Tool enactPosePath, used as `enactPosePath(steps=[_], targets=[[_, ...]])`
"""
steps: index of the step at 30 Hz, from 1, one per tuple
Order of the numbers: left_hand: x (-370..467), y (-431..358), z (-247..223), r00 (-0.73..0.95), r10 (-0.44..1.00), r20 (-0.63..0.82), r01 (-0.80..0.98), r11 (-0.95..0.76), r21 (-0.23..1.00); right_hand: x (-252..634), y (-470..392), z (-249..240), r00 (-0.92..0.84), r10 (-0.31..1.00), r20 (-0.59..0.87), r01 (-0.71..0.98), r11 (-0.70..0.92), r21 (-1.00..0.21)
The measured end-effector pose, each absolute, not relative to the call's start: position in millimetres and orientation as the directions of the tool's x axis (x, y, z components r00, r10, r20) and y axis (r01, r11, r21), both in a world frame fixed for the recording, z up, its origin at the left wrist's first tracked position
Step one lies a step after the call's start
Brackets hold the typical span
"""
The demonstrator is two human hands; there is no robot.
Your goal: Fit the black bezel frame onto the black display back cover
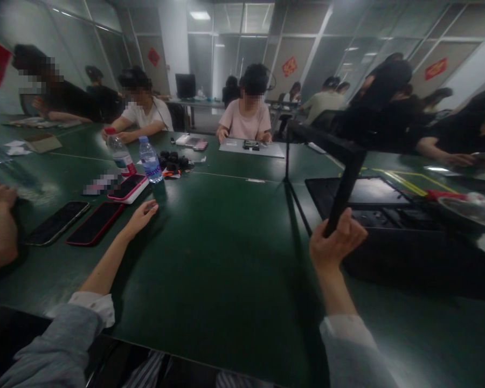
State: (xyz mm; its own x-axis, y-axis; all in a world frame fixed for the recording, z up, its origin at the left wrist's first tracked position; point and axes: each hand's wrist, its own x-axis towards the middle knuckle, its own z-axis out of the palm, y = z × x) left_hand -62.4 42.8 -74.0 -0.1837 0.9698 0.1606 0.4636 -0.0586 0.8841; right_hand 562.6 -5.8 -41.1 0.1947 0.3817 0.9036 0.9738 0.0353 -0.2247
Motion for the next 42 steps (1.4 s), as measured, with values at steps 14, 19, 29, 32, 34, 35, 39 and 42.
enactPosePath(steps=[14,19,29,32,34,35,39,42], targets=[[-24.9,25.6,-56.1,-0.227,0.864,0.450,0.574,-0.255,0.779,495.4,8.3,-39.8,0.323,0.638,0.699,0.805,0.202,-0.557],[-28.3,28.7,-59.5,-0.249,0.868,0.431,0.646,-0.183,0.741,499.6,17.3,-60.3,0.293,0.750,0.593,0.819,0.124,-0.561],[-40.7,40.2,-71.9,-0.322,0.876,0.359,0.720,-0.020,0.694,521.5,34.7,-101.3,0.099,0.910,0.403,0.722,0.213,-0.658],[-40.6,39.6,-75.2,-0.241,0.885,0.397,0.758,-0.084,0.647,525.1,36.6,-104.4,0.123,0.924,0.362,0.752,0.151,-0.642],[-40.4,38.5,-76.5,-0.221,0.885,0.409,0.778,-0.093,0.621,525.5,36.3,-104.7,0.130,0.927,0.353,0.769,0.130,-0.626],[-40.2,37.8,-76.8,-0.228,0.886,0.405,0.784,-0.080,0.616,525.1,35.8,-104.4,0.131,0.926,0.355,0.777,0.126,-0.616],[-38.5,34.5,-75.7,-0.269,0.893,0.362,0.794,-0.007,0.608,522.4,34.0,-101.8,0.131,0.923,0.362,0.804,0.115,-0.583],[-37.0,33.0,-74.4,-0.246,0.900,0.361,0.812,-0.012,0.584,521.2,34.0,-101.1,0.118,0.921,0.370,0.815,0.123,-0.566]])
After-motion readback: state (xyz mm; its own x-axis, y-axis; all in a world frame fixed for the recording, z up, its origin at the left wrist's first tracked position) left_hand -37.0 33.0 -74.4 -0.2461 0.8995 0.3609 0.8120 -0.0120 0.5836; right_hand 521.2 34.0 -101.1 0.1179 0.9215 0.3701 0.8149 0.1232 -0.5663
